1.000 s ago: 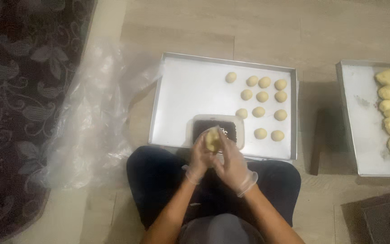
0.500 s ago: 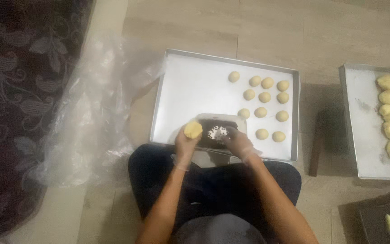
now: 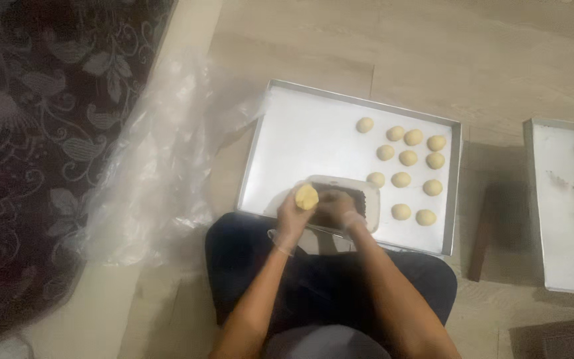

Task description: The person prepares bread dough by hand, taking pieces of dough from a tray, filling them with a dark mixture from a container, and shaping them into rounds before placing them back onto a tray.

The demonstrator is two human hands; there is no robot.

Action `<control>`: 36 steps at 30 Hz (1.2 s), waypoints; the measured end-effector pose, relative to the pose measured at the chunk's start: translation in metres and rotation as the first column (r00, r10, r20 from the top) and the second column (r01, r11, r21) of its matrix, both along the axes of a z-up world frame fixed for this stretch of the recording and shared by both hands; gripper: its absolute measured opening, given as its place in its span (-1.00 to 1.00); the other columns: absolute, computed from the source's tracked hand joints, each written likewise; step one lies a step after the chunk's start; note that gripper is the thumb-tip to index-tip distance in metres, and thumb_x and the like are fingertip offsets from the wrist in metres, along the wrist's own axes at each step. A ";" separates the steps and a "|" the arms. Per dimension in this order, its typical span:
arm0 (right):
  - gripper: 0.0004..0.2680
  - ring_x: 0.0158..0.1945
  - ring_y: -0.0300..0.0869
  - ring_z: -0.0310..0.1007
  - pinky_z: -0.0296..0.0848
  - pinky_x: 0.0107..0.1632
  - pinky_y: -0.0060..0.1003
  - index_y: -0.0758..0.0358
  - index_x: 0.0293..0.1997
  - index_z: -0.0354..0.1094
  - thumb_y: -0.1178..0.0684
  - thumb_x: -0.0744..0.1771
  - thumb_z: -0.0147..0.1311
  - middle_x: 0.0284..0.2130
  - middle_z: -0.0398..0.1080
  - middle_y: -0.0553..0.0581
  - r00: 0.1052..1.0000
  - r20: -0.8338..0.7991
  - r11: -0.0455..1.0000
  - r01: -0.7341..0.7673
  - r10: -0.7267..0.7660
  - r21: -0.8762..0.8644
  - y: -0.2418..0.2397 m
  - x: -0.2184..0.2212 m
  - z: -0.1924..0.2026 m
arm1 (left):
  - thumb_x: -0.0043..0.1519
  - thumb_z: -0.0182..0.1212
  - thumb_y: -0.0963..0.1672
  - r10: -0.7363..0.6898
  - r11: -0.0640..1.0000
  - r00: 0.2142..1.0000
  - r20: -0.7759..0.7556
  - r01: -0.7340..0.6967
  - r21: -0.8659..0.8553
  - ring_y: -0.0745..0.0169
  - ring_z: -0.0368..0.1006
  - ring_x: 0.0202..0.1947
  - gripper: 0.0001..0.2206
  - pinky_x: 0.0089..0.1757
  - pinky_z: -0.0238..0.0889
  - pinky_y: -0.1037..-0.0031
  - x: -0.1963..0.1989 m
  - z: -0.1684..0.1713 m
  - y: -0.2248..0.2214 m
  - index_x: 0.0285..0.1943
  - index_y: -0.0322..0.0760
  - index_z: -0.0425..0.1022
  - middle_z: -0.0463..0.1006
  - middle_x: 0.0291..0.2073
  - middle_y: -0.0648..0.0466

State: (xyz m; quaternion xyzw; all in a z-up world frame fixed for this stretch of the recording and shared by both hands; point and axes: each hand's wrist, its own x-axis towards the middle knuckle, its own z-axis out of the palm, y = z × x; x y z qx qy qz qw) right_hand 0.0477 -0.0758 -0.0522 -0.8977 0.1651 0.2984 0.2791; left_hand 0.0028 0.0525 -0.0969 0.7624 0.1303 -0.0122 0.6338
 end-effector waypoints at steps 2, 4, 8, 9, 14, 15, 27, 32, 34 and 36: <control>-0.33 0.29 0.23 0.40 0.28 0.41 0.14 0.66 0.33 0.22 -0.09 0.22 0.45 0.20 0.39 0.52 0.992 0.042 0.983 0.115 -0.122 0.146 -0.006 -0.002 0.050 | 0.05 0.57 -0.16 -0.042 0.997 0.999 0.020 0.040 0.059 -0.06 0.48 0.25 -0.42 0.23 0.34 0.10 -0.003 0.005 -0.005 0.30 -0.18 0.49 0.63 0.14 -0.07; -0.48 0.20 0.20 0.47 0.40 0.31 0.05 0.54 0.24 0.34 0.03 0.23 0.46 0.15 0.44 0.47 0.959 0.043 0.890 0.244 -0.281 0.385 -0.041 -0.006 0.008 | 0.06 0.55 -0.16 -0.094 0.994 0.995 0.024 0.093 0.057 -0.05 0.48 0.25 -0.44 0.24 0.35 0.10 -0.002 0.010 -0.013 0.29 -0.19 0.49 0.63 0.13 -0.07; -0.71 0.08 0.25 0.54 0.59 0.13 0.06 0.24 0.05 0.57 0.06 0.24 0.37 -0.04 0.58 0.32 0.940 0.290 0.933 0.070 -0.180 0.353 -0.060 -0.020 0.036 | 0.02 0.55 -0.18 -0.236 0.965 0.964 0.120 0.218 0.146 -0.21 0.48 0.21 -0.38 0.19 0.39 0.08 0.003 0.023 -0.036 0.32 -0.29 0.45 0.59 0.16 -0.19; -0.71 0.08 0.25 0.54 0.59 0.13 0.06 0.24 0.05 0.57 0.06 0.24 0.37 -0.04 0.58 0.32 0.937 0.292 0.933 0.081 -0.192 0.352 -0.058 -0.019 0.031 | 0.02 0.55 -0.18 -0.248 0.962 0.961 0.122 0.230 0.145 -0.21 0.48 0.21 -0.38 0.19 0.39 0.08 0.005 0.009 -0.041 0.32 -0.29 0.45 0.59 0.16 -0.19; -0.80 0.03 0.04 0.60 0.56 0.16 0.01 -0.06 -0.05 0.59 -0.01 0.27 0.18 -0.16 0.63 0.00 0.893 0.410 0.982 -0.160 0.187 -0.098 -0.054 -0.020 0.014 | 0.07 0.49 -0.22 -0.350 0.926 0.935 0.059 0.336 0.169 -0.18 0.47 0.23 -0.36 0.18 0.40 0.10 0.014 -0.001 -0.046 0.39 -0.20 0.40 0.57 0.18 -0.14; -0.80 0.03 0.04 0.60 0.56 0.16 0.01 -0.06 -0.05 0.59 -0.01 0.27 0.18 -0.16 0.63 0.00 0.895 0.405 0.983 -0.160 0.185 -0.095 -0.052 -0.022 0.007 | 0.07 0.49 -0.22 -0.351 0.926 0.935 0.053 0.338 0.169 -0.18 0.47 0.23 -0.36 0.18 0.40 0.10 0.014 -0.002 -0.048 0.39 -0.20 0.40 0.57 0.18 -0.14; -0.81 0.09 -0.04 0.57 0.51 0.19 -0.04 -0.03 -0.01 0.59 -0.11 0.33 0.21 -0.09 0.62 0.01 0.925 0.327 0.981 0.177 -0.194 0.082 -0.073 -0.035 -0.024 | 0.08 0.53 -0.10 -0.292 0.956 0.946 -0.143 0.295 -0.001 -0.01 0.44 0.30 -0.36 0.27 0.31 0.24 -0.004 0.050 -0.021 0.41 -0.12 0.42 0.56 0.23 -0.06; -0.83 0.09 0.07 0.53 0.49 0.16 0.01 -0.04 -0.05 0.59 -0.07 0.29 0.29 -0.13 0.60 0.07 0.873 0.476 0.985 0.026 -0.106 0.171 -0.068 -0.048 0.033 | 0.02 0.59 -0.12 -0.317 0.945 0.948 -0.036 0.312 -0.101 -0.18 0.43 0.29 -0.32 0.24 0.34 0.13 -0.005 0.038 -0.022 0.37 -0.30 0.43 0.56 0.20 -0.17; -0.88 0.00 0.13 0.52 0.48 0.08 0.06 0.02 -0.13 0.58 0.00 0.29 0.24 -0.23 0.57 0.14 0.842 0.540 0.986 -0.073 -0.020 0.150 -0.059 -0.051 0.030 | 0.00 0.56 -0.17 -0.351 0.934 0.936 0.017 0.352 -0.066 -0.16 0.44 0.27 -0.34 0.22 0.35 0.15 -0.007 0.031 -0.024 0.35 -0.24 0.46 0.57 0.20 -0.12; -0.92 -0.10 0.20 0.52 0.47 0.01 0.10 0.09 -0.20 0.56 0.06 0.29 0.20 -0.33 0.53 0.21 0.784 0.618 0.980 -0.160 0.055 0.116 -0.054 -0.049 0.041 | -0.03 0.53 -0.21 -0.398 0.916 0.913 0.093 0.401 -0.023 -0.14 0.45 0.26 -0.36 0.21 0.36 0.18 -0.001 0.034 -0.028 0.32 -0.19 0.49 0.57 0.20 -0.08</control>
